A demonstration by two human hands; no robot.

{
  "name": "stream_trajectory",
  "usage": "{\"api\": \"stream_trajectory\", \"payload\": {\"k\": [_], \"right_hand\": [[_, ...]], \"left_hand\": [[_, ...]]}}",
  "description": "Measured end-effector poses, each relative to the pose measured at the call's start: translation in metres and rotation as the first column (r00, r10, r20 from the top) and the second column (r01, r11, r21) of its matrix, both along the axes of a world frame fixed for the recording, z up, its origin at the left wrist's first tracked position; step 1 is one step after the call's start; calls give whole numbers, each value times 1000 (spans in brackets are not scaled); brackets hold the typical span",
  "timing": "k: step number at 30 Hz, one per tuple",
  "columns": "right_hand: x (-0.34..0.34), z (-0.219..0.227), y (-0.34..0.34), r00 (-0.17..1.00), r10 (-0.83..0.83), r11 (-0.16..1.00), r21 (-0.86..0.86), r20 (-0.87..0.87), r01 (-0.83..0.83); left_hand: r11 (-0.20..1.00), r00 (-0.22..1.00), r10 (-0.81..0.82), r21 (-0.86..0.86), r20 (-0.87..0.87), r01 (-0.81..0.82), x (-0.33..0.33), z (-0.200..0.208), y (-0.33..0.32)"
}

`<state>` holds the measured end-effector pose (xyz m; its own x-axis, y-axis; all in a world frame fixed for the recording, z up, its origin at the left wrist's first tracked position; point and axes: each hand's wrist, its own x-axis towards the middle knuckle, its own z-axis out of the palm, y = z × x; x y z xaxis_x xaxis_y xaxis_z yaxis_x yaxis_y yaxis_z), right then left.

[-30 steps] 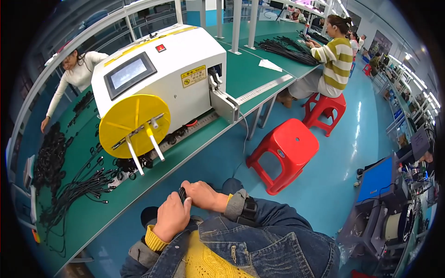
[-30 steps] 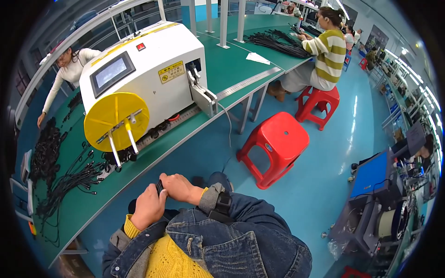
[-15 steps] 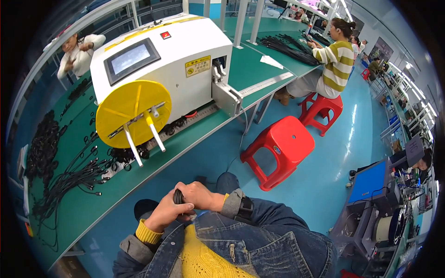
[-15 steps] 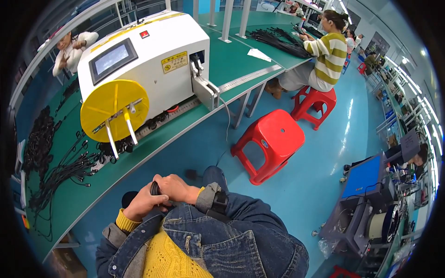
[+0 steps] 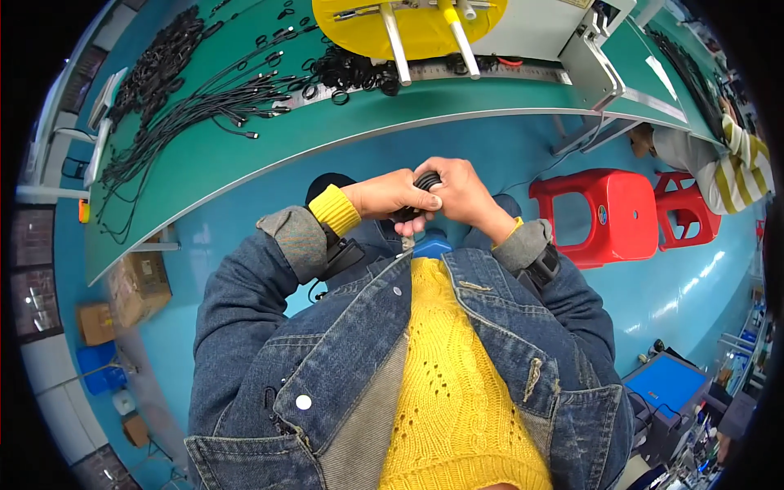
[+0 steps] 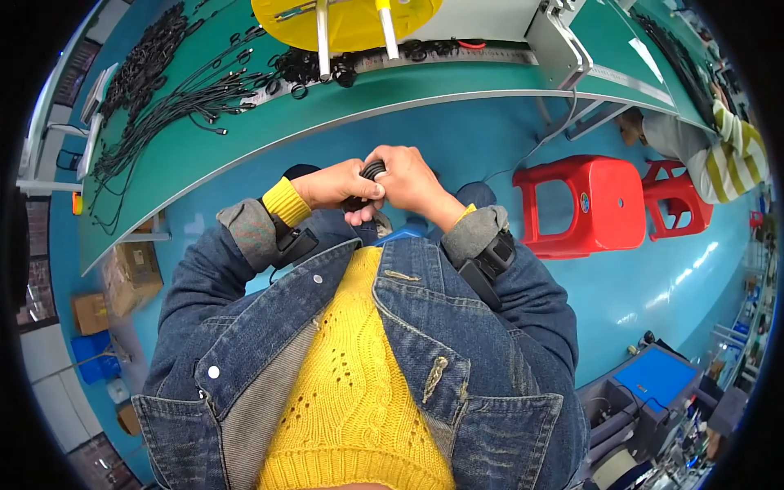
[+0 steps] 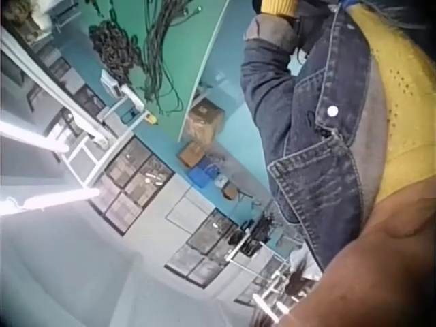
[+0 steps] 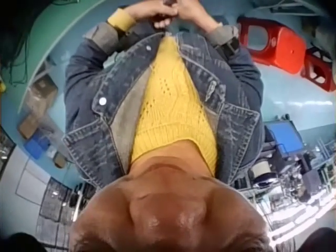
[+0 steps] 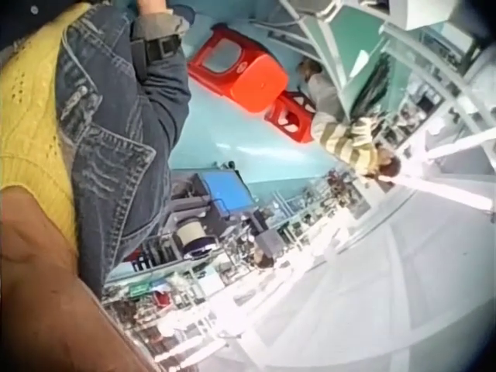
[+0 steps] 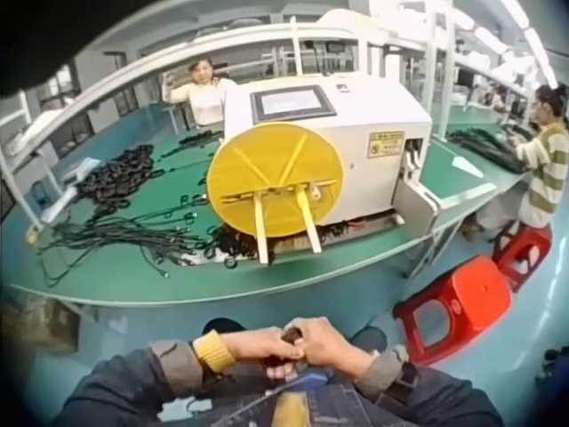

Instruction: Wind electrical cables onto a spooling and tying machine at a production workstation.

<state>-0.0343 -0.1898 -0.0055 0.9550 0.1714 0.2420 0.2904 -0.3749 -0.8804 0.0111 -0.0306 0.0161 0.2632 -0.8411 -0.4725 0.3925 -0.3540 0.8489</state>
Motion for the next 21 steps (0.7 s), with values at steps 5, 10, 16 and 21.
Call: {"api": "stream_trajectory", "payload": {"k": [5, 10, 16, 21], "right_hand": [[4, -4, 2, 960, 53, 990, -111, -274, -87], [2, -20, 3, 935, 40, 999, -9, -352, -46], [4, -16, 7, 993, 19, 983, -178, -118, -40], [26, 14, -18, 989, 60, 994, -81, -134, -71]], "left_hand": [[992, 950, 67, 126, -304, -30, 3, -1, 3], [993, 898, -3, 107, -440, 56, 6, -10, 3], [990, 938, 77, 136, -339, -32, -2, -25, 13], [948, 919, 319, 98, -232, -304, -6, -13, 22]]}}
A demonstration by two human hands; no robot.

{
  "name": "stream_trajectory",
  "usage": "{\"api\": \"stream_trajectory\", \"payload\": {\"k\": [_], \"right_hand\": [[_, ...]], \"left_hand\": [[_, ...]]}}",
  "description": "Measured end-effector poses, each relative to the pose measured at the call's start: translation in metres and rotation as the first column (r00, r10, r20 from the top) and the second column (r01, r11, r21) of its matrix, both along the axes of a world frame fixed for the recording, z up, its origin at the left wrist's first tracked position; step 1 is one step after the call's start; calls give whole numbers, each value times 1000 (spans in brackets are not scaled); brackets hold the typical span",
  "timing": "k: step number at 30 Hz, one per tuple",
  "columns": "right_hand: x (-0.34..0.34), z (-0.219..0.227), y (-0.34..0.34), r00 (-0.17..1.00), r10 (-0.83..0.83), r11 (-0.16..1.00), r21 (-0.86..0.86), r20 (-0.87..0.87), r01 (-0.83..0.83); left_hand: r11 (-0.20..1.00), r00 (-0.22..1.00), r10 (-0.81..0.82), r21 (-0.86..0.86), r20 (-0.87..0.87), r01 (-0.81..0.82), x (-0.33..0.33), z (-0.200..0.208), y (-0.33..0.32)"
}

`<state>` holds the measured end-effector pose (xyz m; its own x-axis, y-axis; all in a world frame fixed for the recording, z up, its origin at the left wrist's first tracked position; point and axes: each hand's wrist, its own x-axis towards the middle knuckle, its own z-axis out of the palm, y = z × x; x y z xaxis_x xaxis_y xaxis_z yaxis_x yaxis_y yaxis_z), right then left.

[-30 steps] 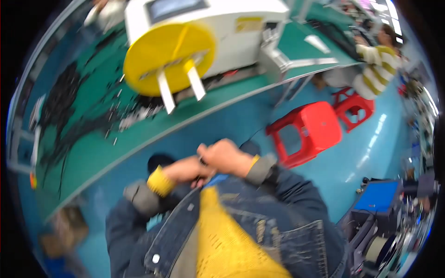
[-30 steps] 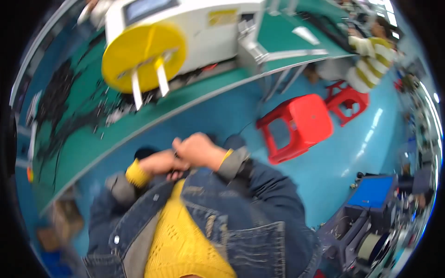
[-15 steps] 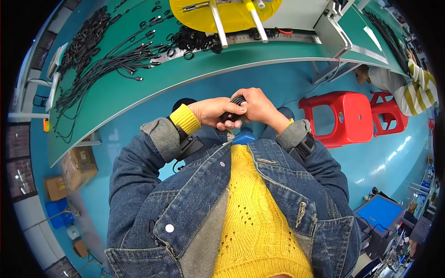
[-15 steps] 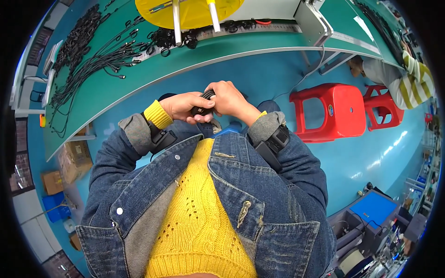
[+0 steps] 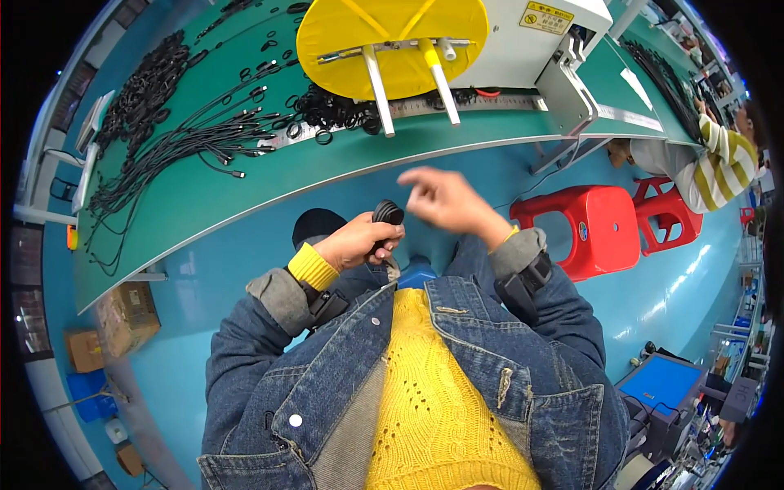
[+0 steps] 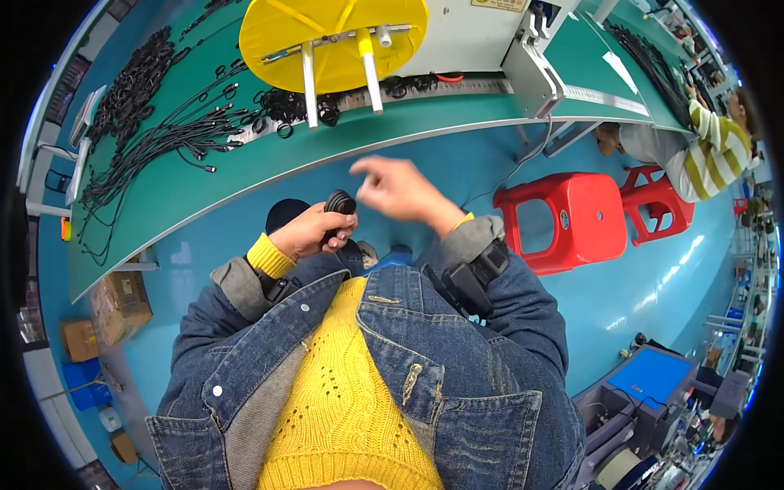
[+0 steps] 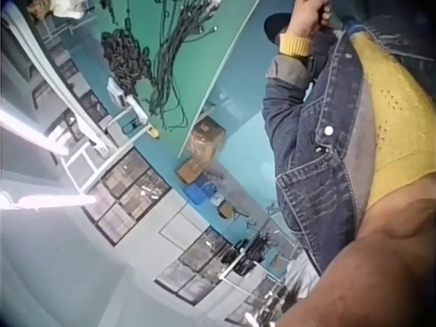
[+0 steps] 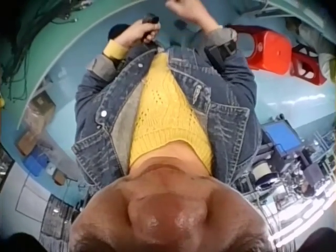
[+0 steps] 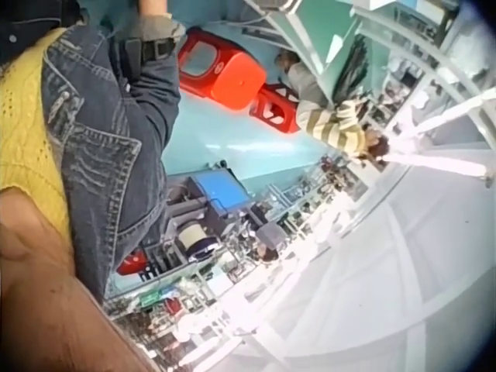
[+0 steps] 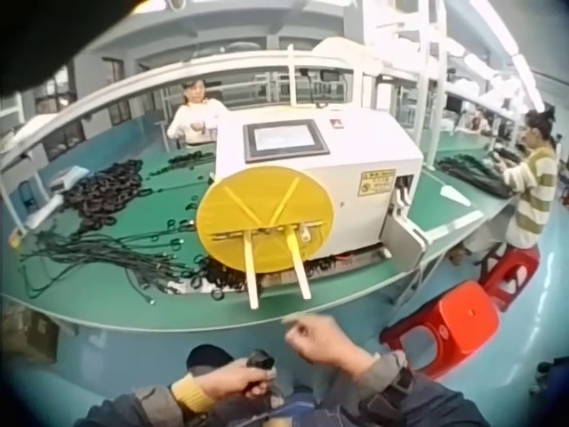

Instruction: Wind electrical cables onto a spooling and tying machine at a production workstation.

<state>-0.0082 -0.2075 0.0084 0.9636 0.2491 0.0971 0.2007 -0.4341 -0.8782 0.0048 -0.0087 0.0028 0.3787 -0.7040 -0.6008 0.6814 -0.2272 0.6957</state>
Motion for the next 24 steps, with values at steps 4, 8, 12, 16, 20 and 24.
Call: {"api": "stream_trajectory", "payload": {"k": [4, 8, 12, 16, 20, 24], "right_hand": [[69, -12, -38, 765, -364, 873, -93, 532, 480], [94, -14, -40, 624, -333, 714, -244, 707, 657], [87, -10, -34, 787, -413, 862, -82, 459, 500], [45, 9, -19, 888, -196, 776, 489, -415, 399], [23, 8, -7, 828, 187, 609, 724, -528, 325], [-15, 9, 18, 918, 178, 667, 729, -354, 152]], "left_hand": [[990, 992, 105, -107, 73, -97, -5, 4, -5], [981, 973, 177, -110, 145, -162, -10, 8, -5], [966, 951, 246, -132, 187, -224, -8, 15, -5], [903, 877, 420, -202, 234, -379, 1, 22, -13], [873, 813, 484, -247, 323, -421, 17, 27, -28], [913, 749, 393, -134, 533, -384, 21, 13, -25]]}}
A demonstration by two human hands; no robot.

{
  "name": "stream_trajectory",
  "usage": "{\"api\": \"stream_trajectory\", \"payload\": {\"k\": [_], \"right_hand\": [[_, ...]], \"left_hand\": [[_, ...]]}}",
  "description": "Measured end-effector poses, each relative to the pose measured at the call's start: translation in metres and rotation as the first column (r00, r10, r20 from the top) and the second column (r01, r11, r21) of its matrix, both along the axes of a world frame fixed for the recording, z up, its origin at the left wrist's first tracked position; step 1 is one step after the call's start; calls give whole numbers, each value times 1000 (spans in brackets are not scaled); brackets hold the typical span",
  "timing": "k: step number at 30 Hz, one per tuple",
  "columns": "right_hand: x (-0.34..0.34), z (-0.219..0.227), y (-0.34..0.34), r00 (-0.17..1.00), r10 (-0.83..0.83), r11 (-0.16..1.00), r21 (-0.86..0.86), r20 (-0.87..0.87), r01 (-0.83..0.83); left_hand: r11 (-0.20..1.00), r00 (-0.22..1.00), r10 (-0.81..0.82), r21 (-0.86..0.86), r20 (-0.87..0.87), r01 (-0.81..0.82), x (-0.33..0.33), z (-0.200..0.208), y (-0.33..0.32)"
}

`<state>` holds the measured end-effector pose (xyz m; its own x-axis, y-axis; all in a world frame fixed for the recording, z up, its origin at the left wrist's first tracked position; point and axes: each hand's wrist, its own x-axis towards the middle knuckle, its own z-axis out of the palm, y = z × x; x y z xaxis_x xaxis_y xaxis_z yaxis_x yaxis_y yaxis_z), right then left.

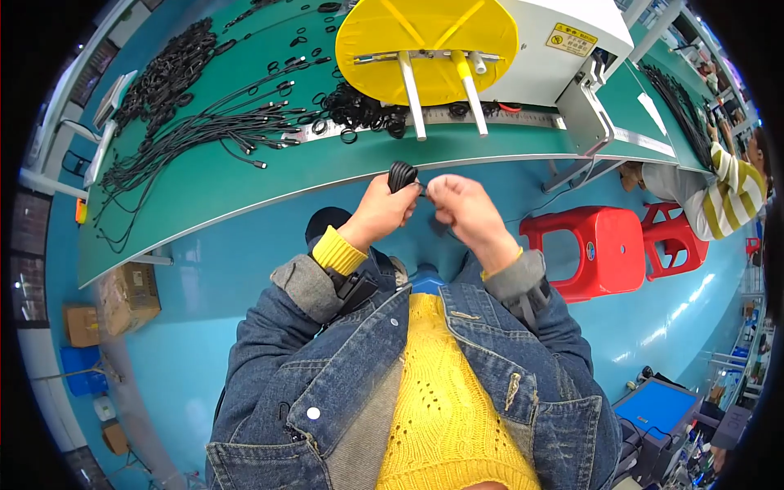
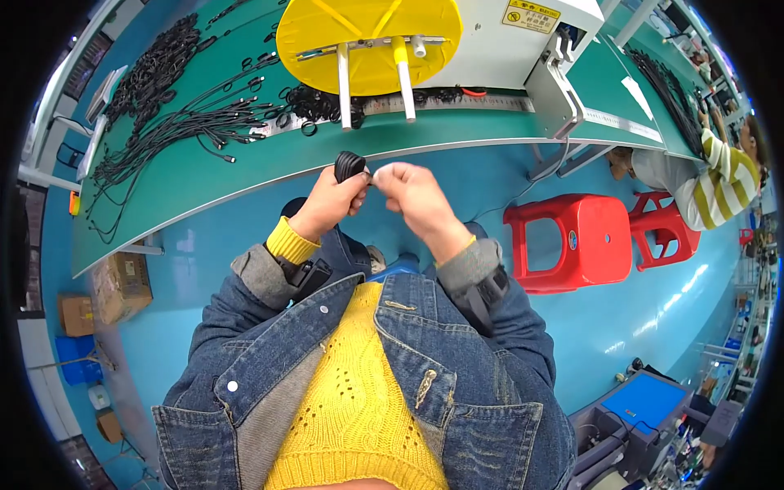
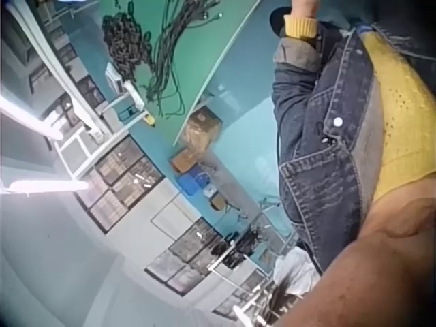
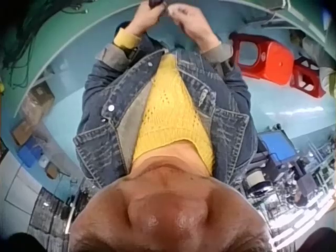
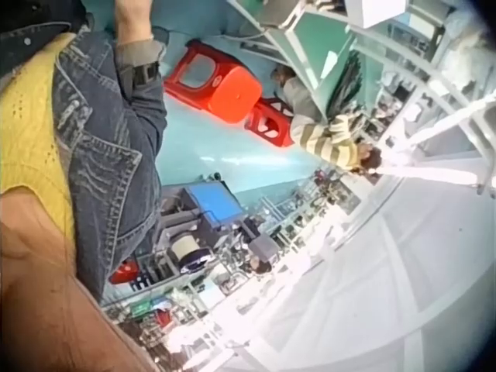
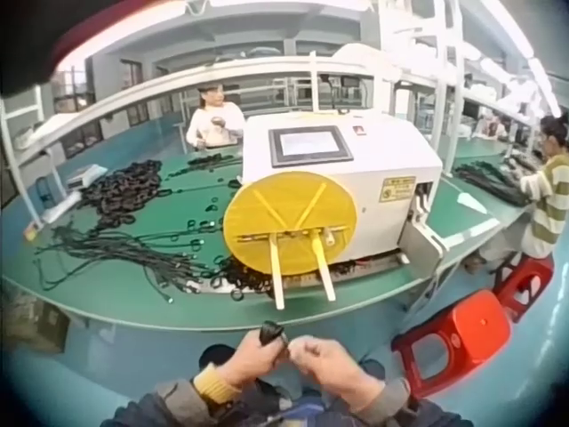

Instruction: Wind electrical cables onto a spooling and tying machine at a production workstation.

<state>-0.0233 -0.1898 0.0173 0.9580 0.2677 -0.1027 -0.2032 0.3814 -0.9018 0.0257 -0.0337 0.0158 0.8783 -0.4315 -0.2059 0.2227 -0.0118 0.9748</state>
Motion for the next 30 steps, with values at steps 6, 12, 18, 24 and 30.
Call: {"api": "stream_trajectory", "payload": {"k": [6, 12, 18, 24, 30], "right_hand": [[-47, -4, 9, 968, 219, 975, -16, -127, -222], [-21, 9, -25, 983, 161, 957, -231, -94, -178], [-14, 37, -23, 871, 319, 581, -804, 373, 131], [-7, 9, -11, 865, 229, 786, -609, 446, 106], [-15, -38, -31, 942, 80, 971, 240, -325, 0]], "left_hand": [[992, 992, -24, 123, 128, 8, 2, -6, 27], [924, 949, -314, 229, 2, 305, -21, 7, 16], [863, 912, -403, 363, 76, 351, -30, 9, 8], [887, 915, -381, 335, 135, 319, -30, 2, 2], [939, 945, -320, 156, 70, 306, -28, 19, 16]]}}
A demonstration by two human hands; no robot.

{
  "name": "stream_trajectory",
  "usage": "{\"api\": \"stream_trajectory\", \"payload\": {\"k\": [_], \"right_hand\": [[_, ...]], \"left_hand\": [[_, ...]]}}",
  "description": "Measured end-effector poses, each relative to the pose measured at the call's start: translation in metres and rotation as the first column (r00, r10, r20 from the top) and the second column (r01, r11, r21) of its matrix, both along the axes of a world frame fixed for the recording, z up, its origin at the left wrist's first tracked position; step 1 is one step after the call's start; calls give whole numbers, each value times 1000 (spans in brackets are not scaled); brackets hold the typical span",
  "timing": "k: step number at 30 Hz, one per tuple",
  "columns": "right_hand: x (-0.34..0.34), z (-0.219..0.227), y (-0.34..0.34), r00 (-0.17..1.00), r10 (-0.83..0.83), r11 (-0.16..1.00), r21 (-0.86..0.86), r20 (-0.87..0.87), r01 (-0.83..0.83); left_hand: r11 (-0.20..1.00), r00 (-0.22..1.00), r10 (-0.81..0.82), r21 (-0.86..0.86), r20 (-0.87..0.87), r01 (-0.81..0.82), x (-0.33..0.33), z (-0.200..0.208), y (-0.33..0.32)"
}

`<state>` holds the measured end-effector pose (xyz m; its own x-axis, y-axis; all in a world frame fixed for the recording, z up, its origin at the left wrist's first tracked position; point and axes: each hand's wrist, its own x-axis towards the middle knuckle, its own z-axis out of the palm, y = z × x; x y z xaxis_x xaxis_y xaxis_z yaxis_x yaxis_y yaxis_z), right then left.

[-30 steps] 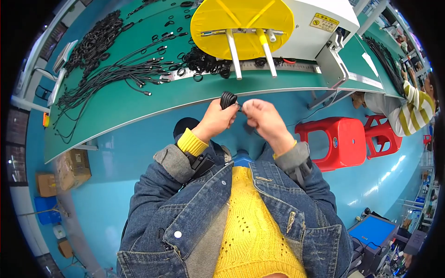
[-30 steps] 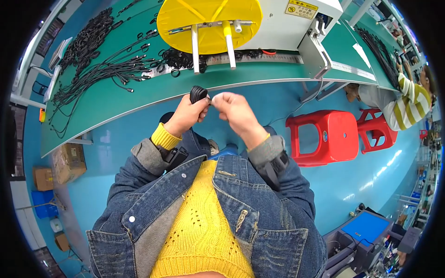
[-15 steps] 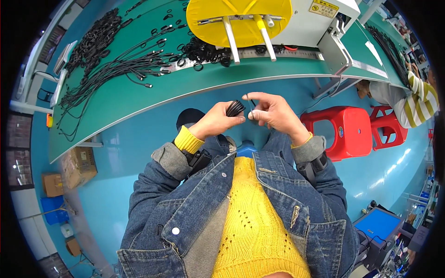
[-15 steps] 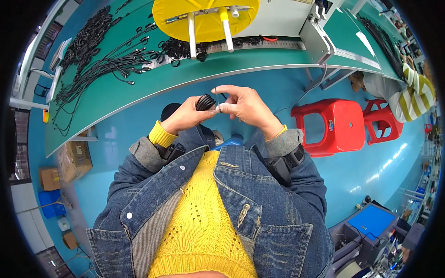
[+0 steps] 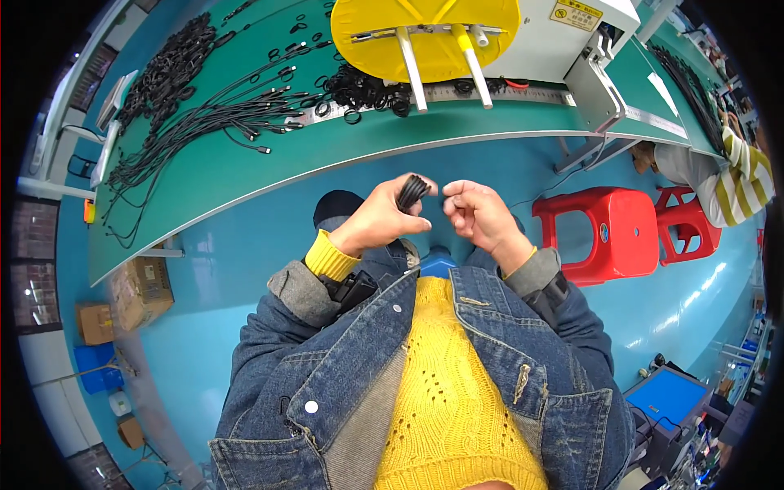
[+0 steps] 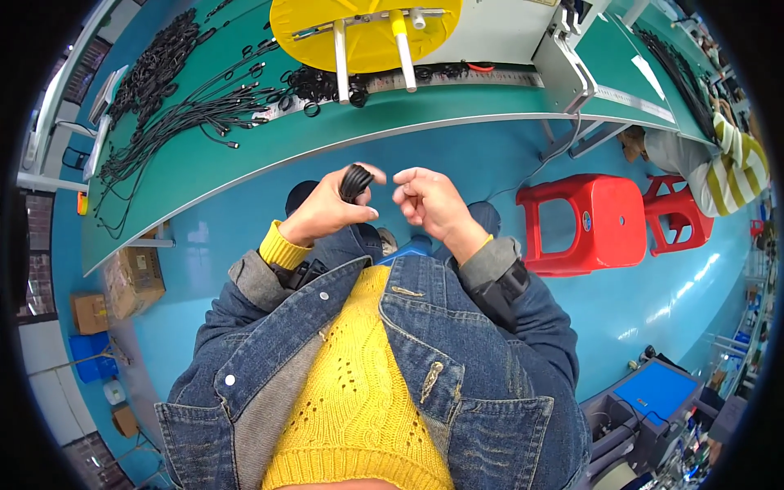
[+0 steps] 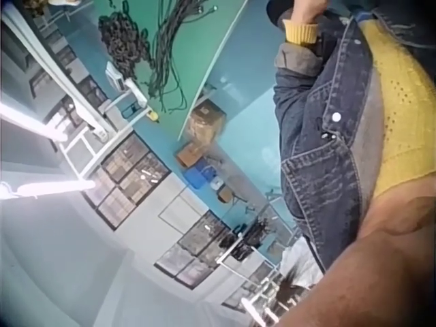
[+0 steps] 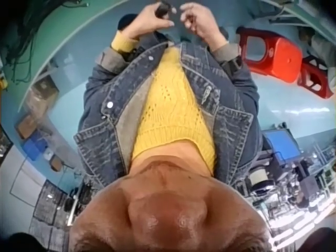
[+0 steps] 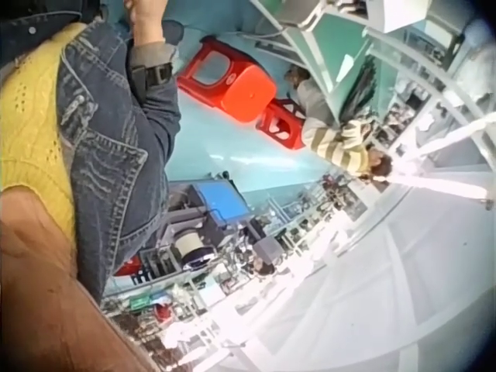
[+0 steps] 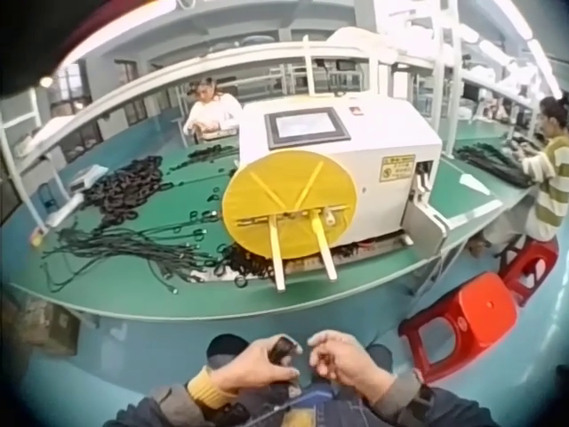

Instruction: Wind electrical cables onto a spooling and tying machine at a production workstation.

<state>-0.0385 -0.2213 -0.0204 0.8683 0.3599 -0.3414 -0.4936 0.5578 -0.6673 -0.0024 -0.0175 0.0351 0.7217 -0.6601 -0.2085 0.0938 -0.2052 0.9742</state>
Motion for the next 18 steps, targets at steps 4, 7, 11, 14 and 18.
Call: {"api": "stream_trajectory", "payload": {"k": [4, 7, 11, 14, 18], "right_hand": [[-4, 44, 35, 736, 195, 634, -656, 649, 410], [-5, 56, 49, 546, 531, 197, -721, 648, 665], [-5, 51, 69, 671, 513, 119, -819, 535, 562], [3, 13, 72, 673, 564, 99, -848, 479, 521], [0, -14, 66, 775, 542, 375, -919, 324, 121]], "left_hand": [[986, 951, -3, 160, 310, -49, -7, -11, 0], [997, 864, 33, 48, 502, -66, -11, -15, -11], [978, 888, 76, 140, 454, -155, -18, -36, -6], [981, 923, 4, 176, 385, -78, -14, -64, 0], [954, 764, -145, 117, -628, 277, -16, -59, 33]]}}
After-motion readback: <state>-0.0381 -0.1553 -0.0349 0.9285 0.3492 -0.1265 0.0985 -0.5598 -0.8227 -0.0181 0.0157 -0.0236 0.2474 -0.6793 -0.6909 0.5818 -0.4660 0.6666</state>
